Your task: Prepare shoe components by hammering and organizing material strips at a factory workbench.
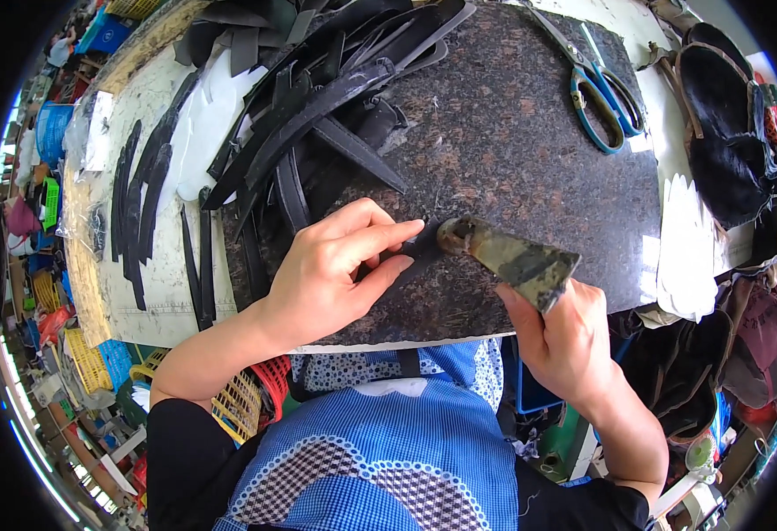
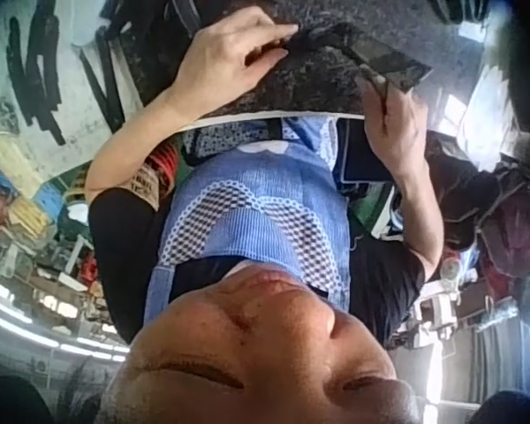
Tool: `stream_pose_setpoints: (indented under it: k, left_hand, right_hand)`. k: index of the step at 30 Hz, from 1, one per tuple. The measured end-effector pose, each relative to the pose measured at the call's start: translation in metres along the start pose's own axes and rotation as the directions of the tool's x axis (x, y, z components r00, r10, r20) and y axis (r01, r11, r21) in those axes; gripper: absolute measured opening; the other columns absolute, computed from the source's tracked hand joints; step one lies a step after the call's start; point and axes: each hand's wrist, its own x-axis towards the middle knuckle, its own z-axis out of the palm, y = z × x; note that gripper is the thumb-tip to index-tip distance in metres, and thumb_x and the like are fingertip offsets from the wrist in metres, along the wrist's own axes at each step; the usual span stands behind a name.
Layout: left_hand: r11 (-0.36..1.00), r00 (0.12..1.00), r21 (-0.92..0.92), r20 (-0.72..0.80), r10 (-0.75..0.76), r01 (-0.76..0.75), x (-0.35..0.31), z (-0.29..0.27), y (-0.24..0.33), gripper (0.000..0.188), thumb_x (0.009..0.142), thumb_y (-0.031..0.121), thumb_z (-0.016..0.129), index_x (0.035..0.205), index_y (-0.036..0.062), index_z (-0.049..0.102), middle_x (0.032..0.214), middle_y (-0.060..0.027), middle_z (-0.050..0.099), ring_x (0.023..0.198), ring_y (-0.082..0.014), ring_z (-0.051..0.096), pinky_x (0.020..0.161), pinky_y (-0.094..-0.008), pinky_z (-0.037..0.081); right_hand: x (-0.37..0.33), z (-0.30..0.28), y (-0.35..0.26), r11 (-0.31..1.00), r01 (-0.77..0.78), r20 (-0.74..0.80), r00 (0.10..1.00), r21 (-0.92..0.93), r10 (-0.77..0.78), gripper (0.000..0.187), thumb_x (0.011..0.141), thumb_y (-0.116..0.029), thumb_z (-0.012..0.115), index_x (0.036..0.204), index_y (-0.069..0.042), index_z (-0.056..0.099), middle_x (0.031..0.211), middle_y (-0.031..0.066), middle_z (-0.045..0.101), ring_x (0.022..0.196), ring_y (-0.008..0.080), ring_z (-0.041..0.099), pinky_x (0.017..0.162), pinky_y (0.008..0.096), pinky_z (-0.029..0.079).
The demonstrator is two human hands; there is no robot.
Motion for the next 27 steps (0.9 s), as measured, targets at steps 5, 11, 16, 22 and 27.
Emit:
stream_pose_setpoints:
  k: [5,11,16,22,27]
  left_hand:
    - [0.999,1.000,0.029,-0.018,0.026,-0.025,0.004,-0.003,0.001,0.027,0.081,0.000,0.078,0.107,0.0020,0.073,0.086,-0.0063,0.064,0.064,-0.0151,0.063,0.054,-0.0273,0.050]
    - [0.992,1.000,0.127,0.028,0.014,-0.017,0.013,-0.005,-0.001,0.008,0.085,0.004,0.075,0.090,0.0010,0.069,0.075,-0.0072,0.064,0.061,-0.0186,0.065,0.053,-0.0304,0.051]
    - [0.978,0.979,0.064,0.035,-0.202,0.200,0.010,-0.012,0.004,0.016,0.099,0.014,0.063,0.089,0.0016,0.060,0.073,-0.0100,0.069,0.064,-0.0220,0.069,0.055,-0.0324,0.052]
    - [0.966,0.972,-0.112,0.077,-0.224,0.232,0.007,-0.009,0.008,0.020,0.094,0.013,0.072,0.108,0.0024,0.062,0.078,-0.0067,0.069,0.064,-0.0103,0.065,0.056,-0.0227,0.049]
    - [0.990,0.991,-0.021,0.006,-0.136,0.136,0.007,-0.001,0.008,0.025,0.082,-0.002,0.078,0.106,0.0011,0.075,0.084,-0.0046,0.065,0.062,-0.0096,0.059,0.054,-0.0228,0.047]
  right_hand:
    - [0.004,-0.012,-0.005,0.991,-0.123,0.204,0.970,-0.054,0.131,0.017,0.098,-0.011,0.062,0.109,0.002,0.066,0.086,0.0173,0.068,0.071,0.0329,0.067,0.065,0.0383,0.053]
    - [0.001,-0.009,0.003,0.998,-0.040,0.174,0.983,-0.049,0.048,0.016,0.095,-0.006,0.063,0.109,0.002,0.066,0.090,0.0179,0.066,0.066,0.0310,0.065,0.059,0.0369,0.051]
    - [0.005,-0.009,0.000,1.000,-0.015,0.199,0.980,-0.023,0.020,0.013,0.093,0.000,0.062,0.106,0.002,0.065,0.085,0.0167,0.059,0.057,0.0283,0.061,0.050,0.0361,0.045]
    - [-0.001,-0.004,0.007,1.000,-0.012,0.163,0.987,0.000,0.012,0.013,0.093,0.000,0.062,0.105,0.002,0.065,0.083,0.0163,0.058,0.056,0.0285,0.059,0.049,0.0359,0.044]
    - [0.001,-0.001,0.009,0.999,0.043,0.084,0.995,0.016,-0.044,0.011,0.095,-0.005,0.063,0.105,0.002,0.065,0.086,0.0176,0.062,0.059,0.0282,0.060,0.052,0.0363,0.044]
